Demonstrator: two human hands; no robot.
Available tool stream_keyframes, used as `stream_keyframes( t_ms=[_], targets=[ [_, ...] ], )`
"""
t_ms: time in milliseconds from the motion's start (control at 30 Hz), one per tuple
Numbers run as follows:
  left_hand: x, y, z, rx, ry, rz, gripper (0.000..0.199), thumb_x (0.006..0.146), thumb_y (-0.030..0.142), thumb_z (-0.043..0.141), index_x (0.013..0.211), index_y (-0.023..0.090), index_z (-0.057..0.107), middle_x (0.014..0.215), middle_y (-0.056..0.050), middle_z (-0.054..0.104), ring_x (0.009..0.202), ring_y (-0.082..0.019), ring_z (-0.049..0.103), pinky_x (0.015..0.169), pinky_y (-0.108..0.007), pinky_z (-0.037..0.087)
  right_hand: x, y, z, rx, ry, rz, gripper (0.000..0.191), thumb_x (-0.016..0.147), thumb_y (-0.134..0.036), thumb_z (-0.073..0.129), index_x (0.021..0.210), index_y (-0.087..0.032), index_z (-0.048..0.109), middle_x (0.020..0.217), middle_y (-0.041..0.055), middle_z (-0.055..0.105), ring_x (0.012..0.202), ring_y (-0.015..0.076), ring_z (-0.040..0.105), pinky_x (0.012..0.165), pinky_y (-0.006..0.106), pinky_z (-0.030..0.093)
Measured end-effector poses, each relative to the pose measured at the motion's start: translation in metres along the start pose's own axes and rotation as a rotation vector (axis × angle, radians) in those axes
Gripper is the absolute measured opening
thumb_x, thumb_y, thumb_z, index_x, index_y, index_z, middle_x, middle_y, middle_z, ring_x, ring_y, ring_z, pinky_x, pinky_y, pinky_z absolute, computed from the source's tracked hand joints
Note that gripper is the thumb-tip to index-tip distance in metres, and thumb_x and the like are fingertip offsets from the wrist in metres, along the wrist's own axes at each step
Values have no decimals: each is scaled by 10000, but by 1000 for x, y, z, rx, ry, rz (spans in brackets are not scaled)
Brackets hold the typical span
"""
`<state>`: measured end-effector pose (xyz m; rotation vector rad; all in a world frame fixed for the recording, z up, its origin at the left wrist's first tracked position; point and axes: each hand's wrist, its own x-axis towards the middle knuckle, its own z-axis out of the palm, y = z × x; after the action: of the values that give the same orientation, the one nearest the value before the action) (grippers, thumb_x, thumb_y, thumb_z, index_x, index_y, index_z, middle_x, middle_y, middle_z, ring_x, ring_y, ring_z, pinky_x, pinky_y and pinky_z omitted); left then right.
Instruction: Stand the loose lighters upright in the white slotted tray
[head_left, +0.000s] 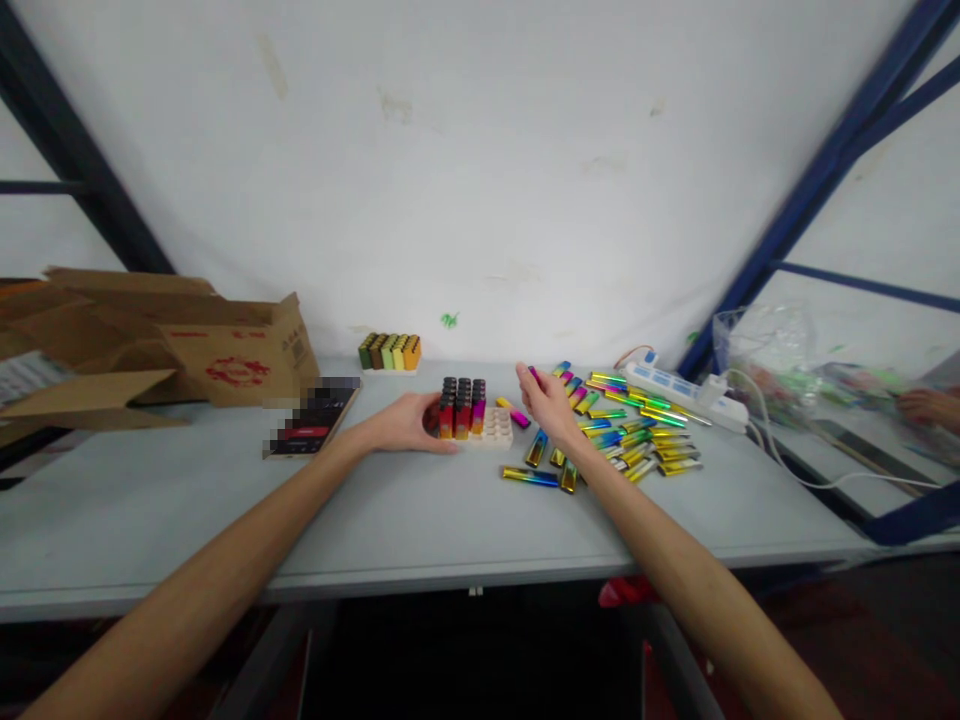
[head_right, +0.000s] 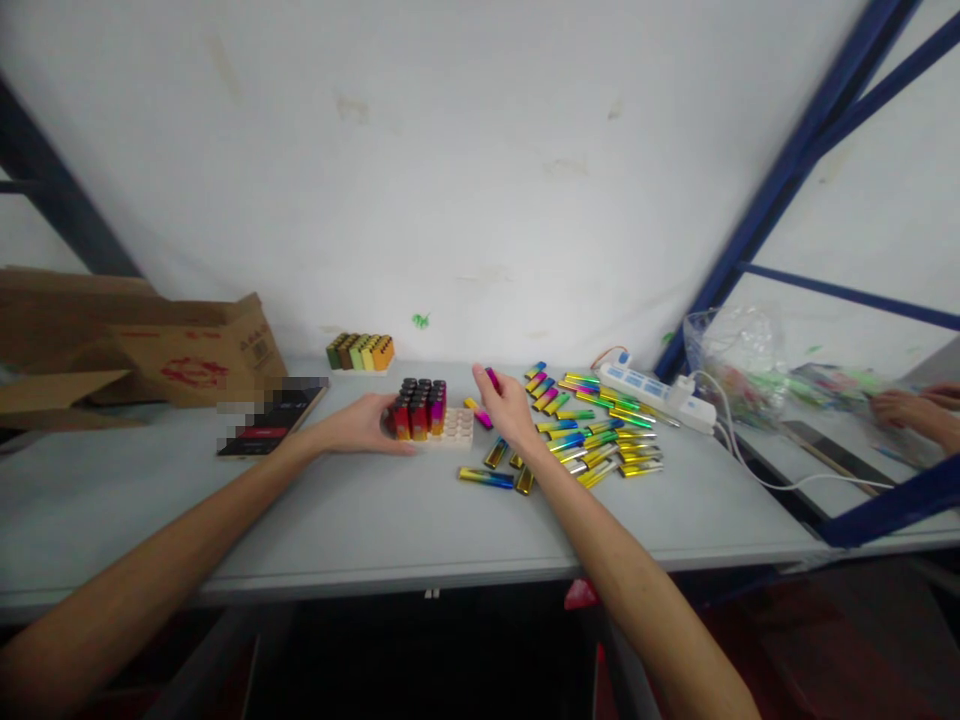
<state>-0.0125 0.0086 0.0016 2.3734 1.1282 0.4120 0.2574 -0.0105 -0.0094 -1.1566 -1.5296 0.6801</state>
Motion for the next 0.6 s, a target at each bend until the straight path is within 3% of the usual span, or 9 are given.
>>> stream_keyframes(
  t_ms=[333,467,600],
  targets=[
    [1,-4,1,-29,23,10,739,562,675,782,1099,183,655,948,-61,732,862,-280,666,713,-329,502,-4,-6,3,-209,153,-66,389,879,-416,480,560,-235,349,496,-54,318,508,115,335,518,279,224],
    [2,-5,2,-5,7,21,735,591,675,775,1119,182,640,974,-62,730,871,-277,666,715,-327,502,-4,-5,0,-206,139,-64,397,896,-420,478,566,-233,361,509,-51,329,514,118,352,517,278,240],
    [2,-4,2,22,1,16,713,615,678,770,1105,179,632,988,-65,731,863,-271,669,709,-321,497,-6,-5,0,-151,85,-75,422,945,-541,484,668,-229,425,564,-54,384,544,124,403,530,258,310]
  ],
)
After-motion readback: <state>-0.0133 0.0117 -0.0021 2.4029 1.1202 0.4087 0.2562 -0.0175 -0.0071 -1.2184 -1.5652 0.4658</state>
